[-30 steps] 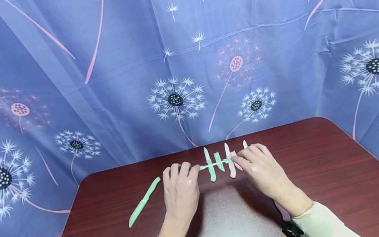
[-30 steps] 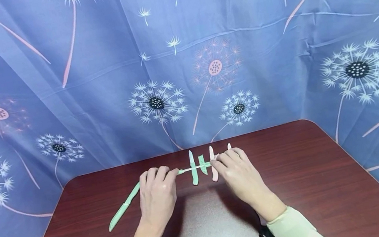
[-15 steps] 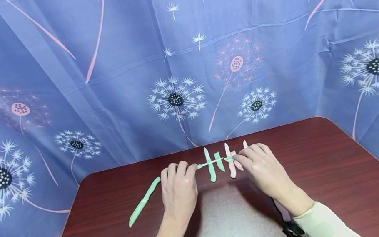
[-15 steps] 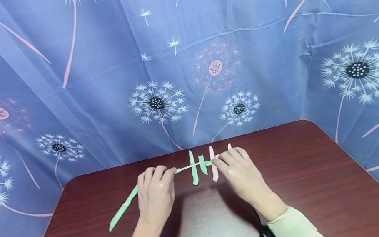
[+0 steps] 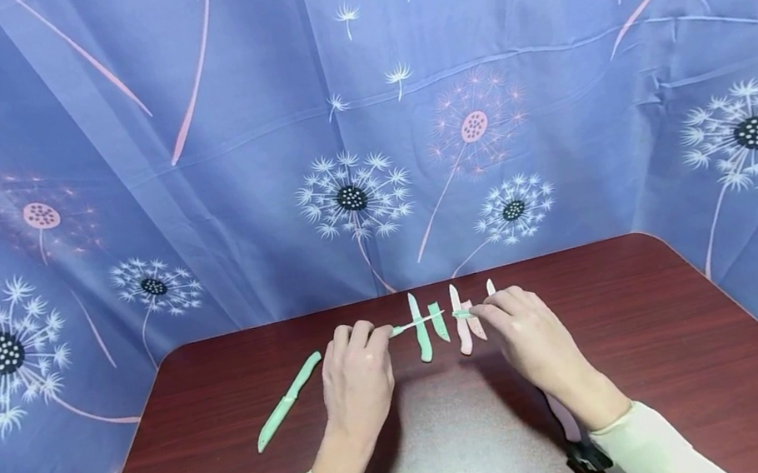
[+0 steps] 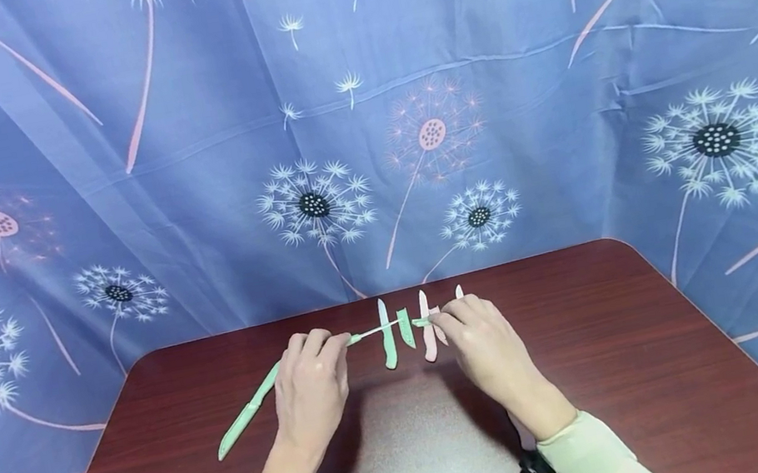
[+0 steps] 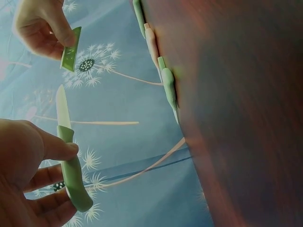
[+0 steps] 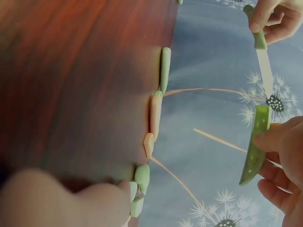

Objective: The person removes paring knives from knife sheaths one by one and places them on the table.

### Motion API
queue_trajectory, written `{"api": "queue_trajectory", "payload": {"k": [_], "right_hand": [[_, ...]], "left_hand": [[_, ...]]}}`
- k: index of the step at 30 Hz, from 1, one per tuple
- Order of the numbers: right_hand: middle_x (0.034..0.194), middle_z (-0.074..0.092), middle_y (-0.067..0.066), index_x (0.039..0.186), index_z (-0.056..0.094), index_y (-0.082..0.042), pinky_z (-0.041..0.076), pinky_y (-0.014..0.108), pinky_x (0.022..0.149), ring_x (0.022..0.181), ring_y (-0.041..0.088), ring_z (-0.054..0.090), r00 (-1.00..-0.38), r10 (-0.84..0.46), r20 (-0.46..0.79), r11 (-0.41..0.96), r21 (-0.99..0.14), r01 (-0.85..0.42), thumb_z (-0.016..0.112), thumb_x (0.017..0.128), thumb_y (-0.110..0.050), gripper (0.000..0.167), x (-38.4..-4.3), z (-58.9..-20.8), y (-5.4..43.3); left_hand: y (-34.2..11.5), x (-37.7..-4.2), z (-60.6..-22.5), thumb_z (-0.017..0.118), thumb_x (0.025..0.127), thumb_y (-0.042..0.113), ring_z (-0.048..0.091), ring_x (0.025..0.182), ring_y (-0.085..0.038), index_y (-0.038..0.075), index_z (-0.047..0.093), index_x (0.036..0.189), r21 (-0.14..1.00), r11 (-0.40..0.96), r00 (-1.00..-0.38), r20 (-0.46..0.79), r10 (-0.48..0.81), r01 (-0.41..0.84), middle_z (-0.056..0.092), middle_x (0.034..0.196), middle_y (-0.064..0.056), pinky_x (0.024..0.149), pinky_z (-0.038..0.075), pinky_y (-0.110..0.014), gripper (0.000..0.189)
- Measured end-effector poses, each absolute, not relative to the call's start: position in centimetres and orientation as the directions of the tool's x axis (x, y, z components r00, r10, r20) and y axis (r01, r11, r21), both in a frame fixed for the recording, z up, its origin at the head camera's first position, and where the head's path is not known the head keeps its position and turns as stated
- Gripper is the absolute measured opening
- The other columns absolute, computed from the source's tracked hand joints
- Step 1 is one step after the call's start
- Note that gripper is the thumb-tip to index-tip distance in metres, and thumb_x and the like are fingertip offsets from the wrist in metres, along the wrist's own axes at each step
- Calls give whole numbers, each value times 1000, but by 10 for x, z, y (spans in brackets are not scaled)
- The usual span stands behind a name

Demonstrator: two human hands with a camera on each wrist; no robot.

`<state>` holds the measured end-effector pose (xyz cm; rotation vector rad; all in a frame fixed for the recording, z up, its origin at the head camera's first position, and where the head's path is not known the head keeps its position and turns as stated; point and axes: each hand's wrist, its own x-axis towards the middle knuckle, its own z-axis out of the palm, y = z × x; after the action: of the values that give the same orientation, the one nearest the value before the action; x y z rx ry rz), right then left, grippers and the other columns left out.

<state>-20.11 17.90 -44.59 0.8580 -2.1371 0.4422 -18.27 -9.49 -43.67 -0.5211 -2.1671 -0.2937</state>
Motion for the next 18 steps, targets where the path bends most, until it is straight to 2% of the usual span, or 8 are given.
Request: {"api": "queue_trajectory", "payload": {"k": [3, 9, 14, 18], "right_hand": [[95, 69, 7, 108, 76, -1, 55, 44, 77, 87, 29, 63, -493, -413, 766, 718, -60, -694, 78, 79, 15, 34, -200, -446, 180], [94, 69, 5, 107, 77, -2, 59, 39, 77, 90, 27, 64, -561, -370, 740, 732, -140, -666, 74, 83, 14, 29, -196, -444, 182], [95, 69, 3, 108, 78, -4, 57, 39, 76, 90, 23, 63, -647, -329, 688, 749, -227, -623, 77, 83, 12, 30, -191, -442, 183], [94, 69, 1, 109, 79, -7, 53, 34, 68, 80, 15, 58, -725, -278, 630, 746, -333, -576, 77, 85, 8, 28, -188, -441, 184]], "left_hand": [[-94, -181, -437, 79, 91, 1, 60, 82, -30, 12, 81, 100, 44, 882, -551, 794, 255, 470, 67, 91, -3, 65, 53, -38, 14], [-92, -179, -441, 88, 83, 2, 61, 81, -27, 13, 82, 99, 115, 871, -594, 773, 223, 477, 68, 89, -1, 65, 55, -37, 20], [-87, -175, -443, 90, 82, 4, 64, 83, -23, 16, 82, 100, 241, 849, -676, 716, 172, 470, 70, 92, 2, 63, 58, -36, 23], [-81, -171, -442, 89, 84, 7, 64, 84, -17, 18, 82, 103, 368, 818, -767, 629, 131, 442, 71, 94, 5, 63, 57, -35, 22]]}}
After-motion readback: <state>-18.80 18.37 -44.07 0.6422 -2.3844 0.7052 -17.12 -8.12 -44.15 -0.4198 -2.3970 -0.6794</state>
